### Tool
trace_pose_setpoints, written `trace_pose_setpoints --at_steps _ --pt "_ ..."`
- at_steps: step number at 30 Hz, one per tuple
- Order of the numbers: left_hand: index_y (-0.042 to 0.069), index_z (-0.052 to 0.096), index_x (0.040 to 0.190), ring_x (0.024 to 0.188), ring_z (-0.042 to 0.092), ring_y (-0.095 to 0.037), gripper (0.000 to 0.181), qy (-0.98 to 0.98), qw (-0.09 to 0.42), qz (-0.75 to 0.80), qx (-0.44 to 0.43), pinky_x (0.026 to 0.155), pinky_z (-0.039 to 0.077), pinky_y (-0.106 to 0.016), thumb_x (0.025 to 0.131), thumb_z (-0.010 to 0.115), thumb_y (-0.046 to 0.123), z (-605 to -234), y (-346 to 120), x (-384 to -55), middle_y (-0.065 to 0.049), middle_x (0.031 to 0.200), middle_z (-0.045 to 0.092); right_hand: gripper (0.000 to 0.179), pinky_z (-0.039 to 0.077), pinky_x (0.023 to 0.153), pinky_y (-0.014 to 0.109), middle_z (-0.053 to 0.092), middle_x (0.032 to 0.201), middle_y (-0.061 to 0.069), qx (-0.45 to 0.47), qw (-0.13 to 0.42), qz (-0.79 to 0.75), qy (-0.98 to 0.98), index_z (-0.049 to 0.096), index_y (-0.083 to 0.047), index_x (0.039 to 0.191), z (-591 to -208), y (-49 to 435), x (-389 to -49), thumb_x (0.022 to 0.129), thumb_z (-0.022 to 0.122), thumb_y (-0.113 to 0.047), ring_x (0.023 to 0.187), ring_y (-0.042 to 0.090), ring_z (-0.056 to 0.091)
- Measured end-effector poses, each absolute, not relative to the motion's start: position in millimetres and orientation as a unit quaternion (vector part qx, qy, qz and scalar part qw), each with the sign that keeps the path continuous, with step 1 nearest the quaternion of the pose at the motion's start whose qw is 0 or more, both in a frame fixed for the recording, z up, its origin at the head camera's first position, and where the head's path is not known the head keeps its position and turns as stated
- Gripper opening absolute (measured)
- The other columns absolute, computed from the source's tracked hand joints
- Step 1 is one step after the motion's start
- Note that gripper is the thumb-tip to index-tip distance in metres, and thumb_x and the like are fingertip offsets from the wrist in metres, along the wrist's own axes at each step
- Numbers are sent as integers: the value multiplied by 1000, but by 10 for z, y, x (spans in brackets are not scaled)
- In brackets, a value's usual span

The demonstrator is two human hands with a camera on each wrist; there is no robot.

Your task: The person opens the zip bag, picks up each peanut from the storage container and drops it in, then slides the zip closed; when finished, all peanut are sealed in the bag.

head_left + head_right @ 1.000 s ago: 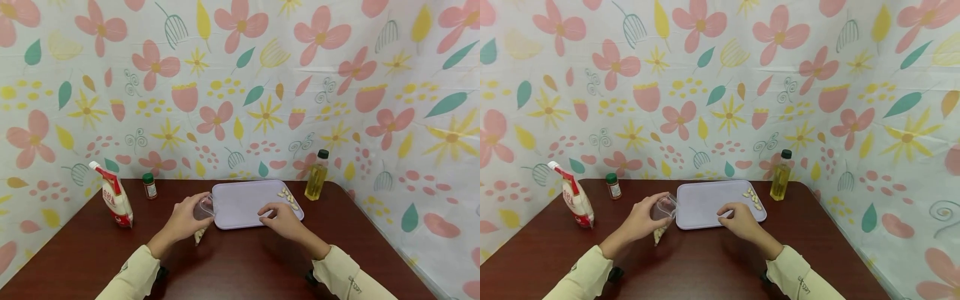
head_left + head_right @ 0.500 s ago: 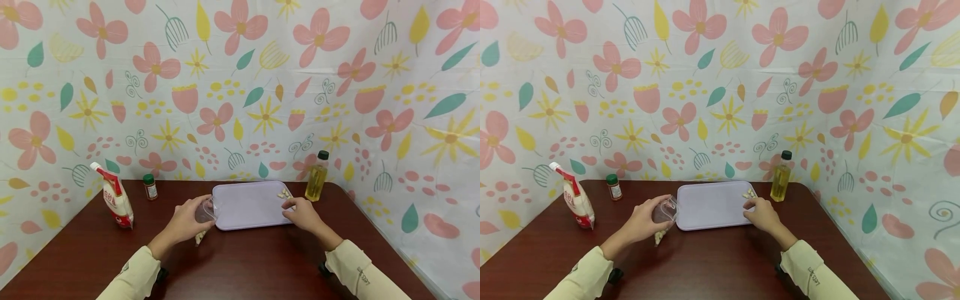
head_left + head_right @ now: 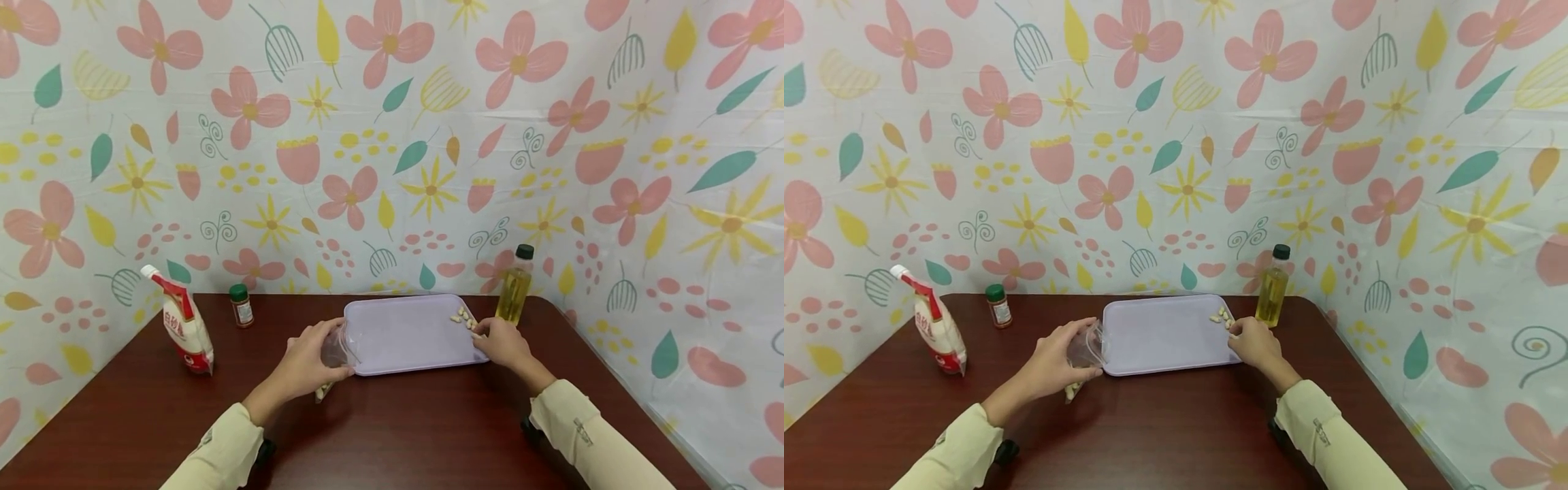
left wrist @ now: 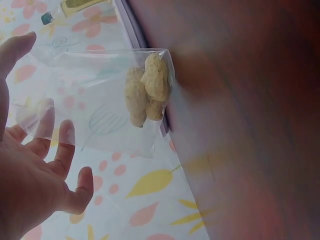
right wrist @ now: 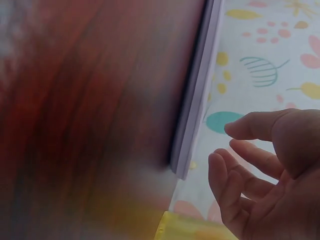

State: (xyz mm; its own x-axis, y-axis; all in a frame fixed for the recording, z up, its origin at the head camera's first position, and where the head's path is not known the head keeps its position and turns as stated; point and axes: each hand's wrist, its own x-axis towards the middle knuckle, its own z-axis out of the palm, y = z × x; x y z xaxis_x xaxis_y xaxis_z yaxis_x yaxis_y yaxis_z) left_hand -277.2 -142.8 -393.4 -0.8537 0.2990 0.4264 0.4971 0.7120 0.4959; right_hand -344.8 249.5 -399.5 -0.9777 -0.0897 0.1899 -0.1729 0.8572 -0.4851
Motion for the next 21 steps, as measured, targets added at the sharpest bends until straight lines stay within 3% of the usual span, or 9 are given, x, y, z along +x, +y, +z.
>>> trace_pose_setpoints --at_steps 5,9,13,19,21 --pt "16 48 145 116 52 -24 87 -911 157 -310 -221 86 33 -54 71 89 38 -3916 -1408 -2748 -1 131 59 27 46 57 36 69 102 12 62 63 256 -963 72 -3 111 -4027 2526 -3543 88 70 -15 73 20 59" --pt "16 48 145 112 52 -22 88 -912 160 -304 -223 85 33 -51 70 89 40 -3915 -1397 -2740 0 130 60 27 43 53 33 67 92 8 65 53 258 -963 71 0 112 -4062 2528 -3594 87 69 -11 65 18 55" --pt "16 48 145 108 53 -20 89 -913 156 -306 -220 84 32 -49 70 88 42 -3928 -1406 -2734 1 126 60 24 41 52 31 64 85 8 74 53 251 -964 71 2 107 -4089 2524 -3632 86 68 -9 62 18 52" --pt "16 48 145 105 52 -20 87 -912 161 -303 -224 82 32 -49 71 87 42 -3931 -1413 -2739 4 117 60 20 46 57 32 67 93 12 95 50 231 -967 72 3 102 -4094 2536 -3666 84 70 -6 68 18 55" --pt "16 48 144 104 51 -20 87 -911 165 -303 -226 81 32 -49 71 86 41 -3933 -1417 -2741 4 116 59 12 45 57 31 65 85 8 98 46 225 -968 72 1 93 -4093 2538 -3675 84 71 -6 66 17 54"
